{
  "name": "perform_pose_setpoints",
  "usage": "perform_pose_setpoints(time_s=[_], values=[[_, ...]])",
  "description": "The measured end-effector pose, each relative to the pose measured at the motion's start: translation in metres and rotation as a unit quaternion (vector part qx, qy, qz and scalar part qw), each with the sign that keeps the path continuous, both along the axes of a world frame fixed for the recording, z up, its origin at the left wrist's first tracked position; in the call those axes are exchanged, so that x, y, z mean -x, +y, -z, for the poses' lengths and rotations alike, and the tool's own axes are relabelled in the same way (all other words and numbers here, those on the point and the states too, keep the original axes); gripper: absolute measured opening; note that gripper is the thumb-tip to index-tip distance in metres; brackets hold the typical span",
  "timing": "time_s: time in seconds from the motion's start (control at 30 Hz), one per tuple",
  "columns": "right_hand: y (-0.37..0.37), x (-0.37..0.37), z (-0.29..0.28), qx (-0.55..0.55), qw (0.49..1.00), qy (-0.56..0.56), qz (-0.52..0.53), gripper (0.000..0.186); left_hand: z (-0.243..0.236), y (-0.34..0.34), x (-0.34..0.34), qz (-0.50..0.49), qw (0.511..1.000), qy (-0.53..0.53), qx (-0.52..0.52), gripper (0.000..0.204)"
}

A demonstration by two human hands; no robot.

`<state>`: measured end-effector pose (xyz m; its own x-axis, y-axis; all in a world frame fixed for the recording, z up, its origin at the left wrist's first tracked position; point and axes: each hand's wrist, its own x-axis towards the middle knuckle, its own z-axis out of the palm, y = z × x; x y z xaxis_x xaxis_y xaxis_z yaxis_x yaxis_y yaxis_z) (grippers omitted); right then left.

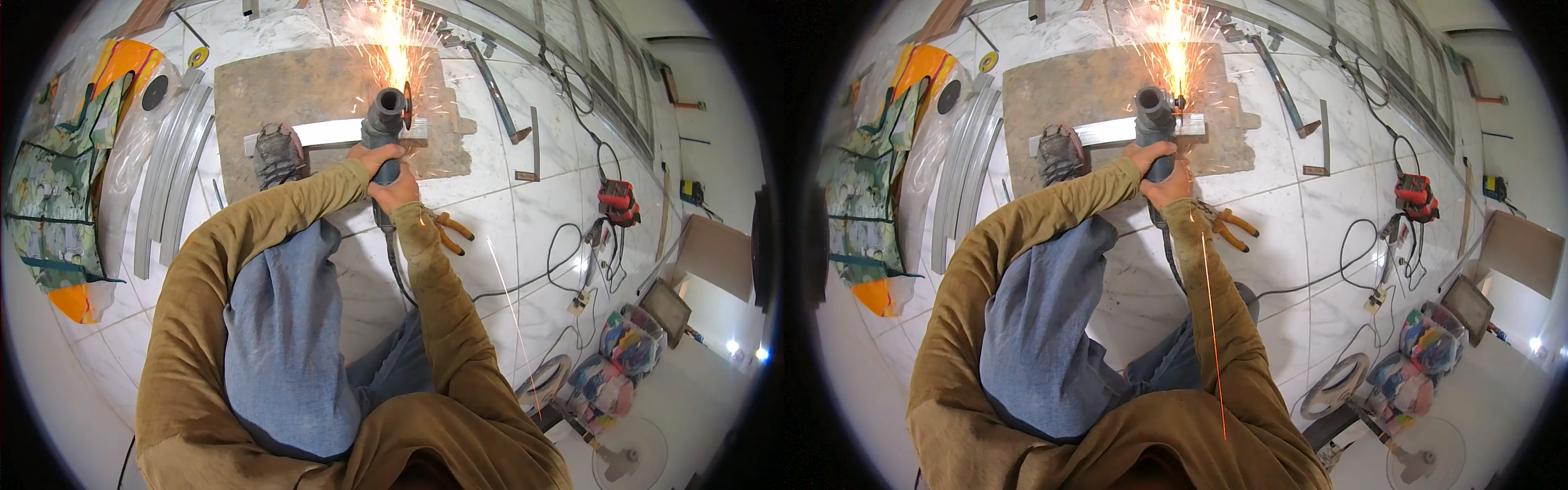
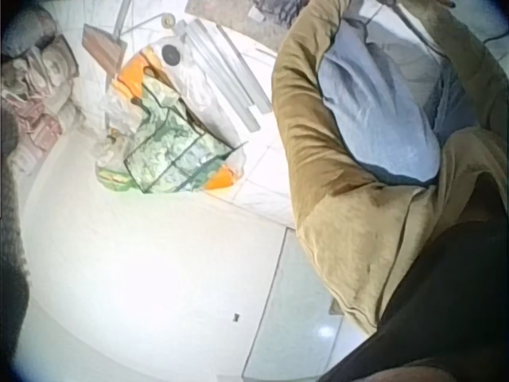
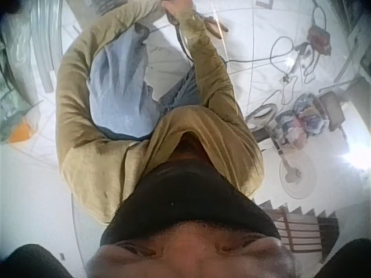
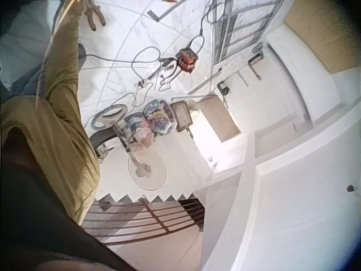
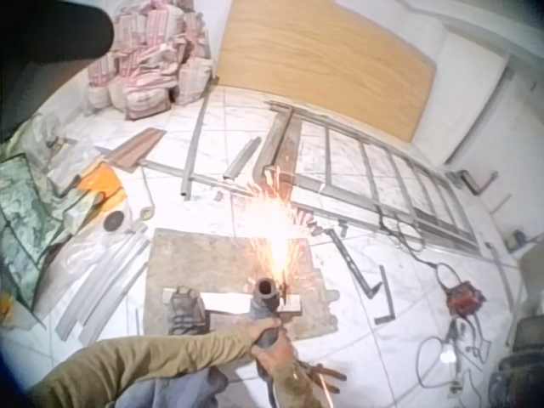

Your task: The person uses an angle grinder to cut through a metal profile, then marks a measurement on another metal piece with a pen, and continues cutting the metal profile with the grinder.

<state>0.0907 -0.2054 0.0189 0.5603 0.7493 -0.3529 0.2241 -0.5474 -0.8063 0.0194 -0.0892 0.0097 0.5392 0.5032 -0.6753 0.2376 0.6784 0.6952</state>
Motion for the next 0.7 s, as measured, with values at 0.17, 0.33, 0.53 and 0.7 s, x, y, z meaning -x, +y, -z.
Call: perform_pose_setpoints(time_s=[0.17,0.33,0.53,0.7], values=[[-0.003,-0.007,0.006,-0.010,1.000,0.005,0.012,0.062,-0.017,0.000,-0.006,0.049,0.996,0.070,0.011,0.064],[0.001,-0.007,0.004,-0.018,1.000,0.014,-0.001,0.063,-0.014,0.001,-0.004,0.042,0.996,0.076,-0.012,0.064],[0.004,-0.007,-0.001,-0.028,1.000,-0.004,-0.003,0.061,-0.010,0.006,-0.007,0.051,0.994,0.100,-0.001,0.064],[0.004,-0.012,-0.003,0.015,0.999,0.045,-0.012,0.060,-0.014,0.004,-0.011,0.045,0.993,0.112,0.003,0.063]])
